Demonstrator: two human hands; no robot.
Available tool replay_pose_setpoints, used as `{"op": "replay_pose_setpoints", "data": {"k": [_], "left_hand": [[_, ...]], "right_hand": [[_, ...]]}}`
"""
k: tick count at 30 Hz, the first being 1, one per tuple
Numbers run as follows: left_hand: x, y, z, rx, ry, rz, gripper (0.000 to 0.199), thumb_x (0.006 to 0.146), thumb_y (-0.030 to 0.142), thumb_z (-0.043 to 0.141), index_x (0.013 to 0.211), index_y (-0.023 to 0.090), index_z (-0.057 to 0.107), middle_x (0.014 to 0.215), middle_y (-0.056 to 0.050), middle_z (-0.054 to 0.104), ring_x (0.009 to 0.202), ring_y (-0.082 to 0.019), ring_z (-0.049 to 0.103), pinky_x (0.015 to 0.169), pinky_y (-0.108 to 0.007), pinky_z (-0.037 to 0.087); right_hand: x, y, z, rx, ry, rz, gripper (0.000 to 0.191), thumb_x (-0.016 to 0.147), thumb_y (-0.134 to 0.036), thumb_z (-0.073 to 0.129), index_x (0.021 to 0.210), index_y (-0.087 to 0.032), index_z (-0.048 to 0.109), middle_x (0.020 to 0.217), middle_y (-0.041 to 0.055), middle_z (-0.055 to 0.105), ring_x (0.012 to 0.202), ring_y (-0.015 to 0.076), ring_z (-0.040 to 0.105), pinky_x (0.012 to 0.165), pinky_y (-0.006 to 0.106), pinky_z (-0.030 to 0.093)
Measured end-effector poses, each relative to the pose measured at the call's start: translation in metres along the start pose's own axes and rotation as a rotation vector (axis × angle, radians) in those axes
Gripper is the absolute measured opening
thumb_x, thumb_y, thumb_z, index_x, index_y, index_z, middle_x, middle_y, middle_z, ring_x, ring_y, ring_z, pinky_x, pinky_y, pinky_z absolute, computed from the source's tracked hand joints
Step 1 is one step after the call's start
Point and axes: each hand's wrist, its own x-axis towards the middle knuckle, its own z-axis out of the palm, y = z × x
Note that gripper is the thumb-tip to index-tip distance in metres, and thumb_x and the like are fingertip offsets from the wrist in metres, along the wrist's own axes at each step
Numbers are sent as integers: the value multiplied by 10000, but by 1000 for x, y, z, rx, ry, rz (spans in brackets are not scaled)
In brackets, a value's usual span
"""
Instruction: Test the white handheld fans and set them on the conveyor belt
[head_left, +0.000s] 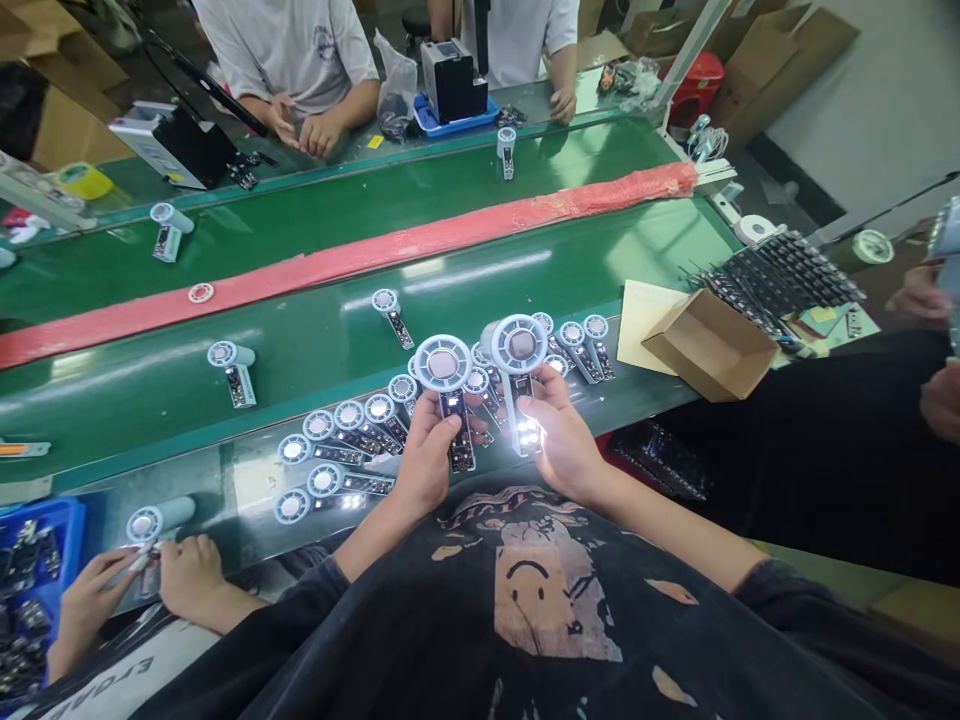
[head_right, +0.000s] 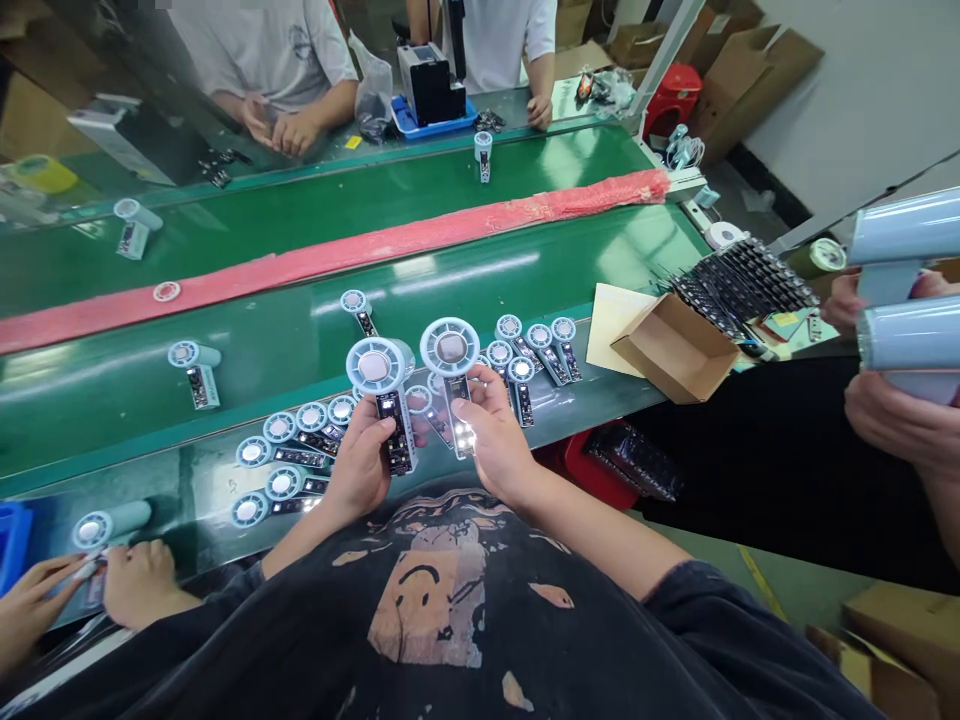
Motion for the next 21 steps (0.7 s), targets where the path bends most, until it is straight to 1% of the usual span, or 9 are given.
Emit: {"op": "replay_pose_setpoints", "data": {"k": [6, 8, 10, 12, 15, 17, 19, 21], "left_hand": [[1, 2, -16, 13, 12, -19, 353, 682, 324, 638, 1007, 228, 540, 947, -44, 714, 819, -235, 701, 710, -387, 589], [1, 1, -21, -1, -8, -29, 351, 667, 321, 636, 993, 228, 545, 918, -41, 697, 810, -238, 685, 698, -388, 582], [1, 0, -24, 8, -48, -19, 385, 663, 340, 696, 998, 228, 544, 900, -32, 681, 757, -216, 657, 653, -360, 562], [1, 0, -26, 42, -81, 6, 469, 651, 354, 791, 1029, 231, 542, 897, -19, 677, 736, -191, 638, 648, -331, 542], [3, 1, -29, 84, -105, 36, 568, 621, 342, 878, 1067, 233, 544, 906, -12, 683, 822, -197, 652, 747, -330, 539], [6, 1, -33, 65, -120, 21, 533, 651, 390, 850, 1062, 230, 550, 917, -20, 684, 828, -205, 652, 743, -336, 535], [9, 1, -38, 33, -114, -32, 439, 720, 439, 748, 1052, 225, 556, 906, -27, 681, 783, -208, 646, 692, -343, 535], [12, 3, -43, 18, -92, -85, 386, 749, 417, 660, 1064, 218, 557, 899, -29, 681, 771, -217, 651, 684, -362, 547]], "right_hand": [[3, 12, 9, -11, 0, -11, 494, 719, -338, 691, 1143, -346, 440, 950, -24, 591, 841, 216, 639, 645, 369, 569], [3, 15, 14, -15, -10, -15, 477, 728, -338, 680, 1139, -347, 438, 970, -23, 596, 875, 226, 651, 662, 384, 579], [2, 18, 21, 0, -11, -17, 485, 724, -331, 683, 1141, -344, 435, 992, -21, 613, 917, 237, 660, 694, 401, 587], [1, 21, 27, 34, -1, -30, 506, 713, -325, 705, 1140, -339, 433, 1000, -23, 633, 956, 238, 665, 744, 412, 591], [-1, 25, 35, 75, 17, -53, 510, 717, -337, 737, 1127, -335, 433, 988, -36, 648, 964, 221, 667, 797, 406, 586], [-1, 28, 38, 91, 26, -48, 501, 728, -346, 740, 1123, -338, 432, 970, -42, 644, 961, 221, 667, 796, 411, 586], [-1, 30, 40, 102, 52, -39, 495, 731, -340, 736, 1121, -340, 431, 954, -42, 636, 964, 231, 667, 783, 422, 592], [-1, 31, 41, 113, 92, -33, 492, 725, -325, 733, 1116, -341, 434, 957, -40, 635, 954, 234, 671, 769, 426, 598]]}}
